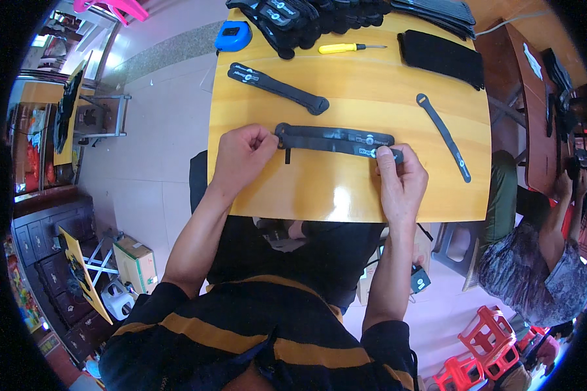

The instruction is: The person is attaching labels or small stickers to black silicone watch straps in a workshop environment.

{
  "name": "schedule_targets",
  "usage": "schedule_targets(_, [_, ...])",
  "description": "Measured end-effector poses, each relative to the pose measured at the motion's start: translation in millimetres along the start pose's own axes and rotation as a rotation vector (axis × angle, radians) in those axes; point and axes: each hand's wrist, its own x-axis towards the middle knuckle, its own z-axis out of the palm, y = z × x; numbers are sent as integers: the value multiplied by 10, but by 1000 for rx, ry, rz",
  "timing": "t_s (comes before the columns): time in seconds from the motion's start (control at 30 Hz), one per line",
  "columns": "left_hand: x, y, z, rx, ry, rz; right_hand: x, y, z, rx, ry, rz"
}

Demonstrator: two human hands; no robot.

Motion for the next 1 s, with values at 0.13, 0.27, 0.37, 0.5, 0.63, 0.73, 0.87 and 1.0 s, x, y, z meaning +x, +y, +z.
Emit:
schedule_targets(0.13, [11,28,-15,36,-19,-24,25,-8,84,59,61,4])
schedule_targets(0.27, [44,15,-25,42,-37,-49,39,-24,98,54,73,35])
schedule_targets(0.37, [65,41,-15,45,-21,-49,47,-19,103,13,86,37])
schedule_targets(0.5, [77,27,4,154,-6,-30,51,21,110,31,90,27])
schedule_targets(0.63, [84,-24,17,211,21,41,44,8,122,33,91,41])
schedule_targets(0.73, [88,-28,17,215,24,65,44,2,124,29,78,24])
schedule_targets(0.87, [86,-23,37,216,47,57,43,-12,130,-2,93,20])
schedule_targets(1.0, [92,25,32,283,18,3,50,7,142,-10,99,6])
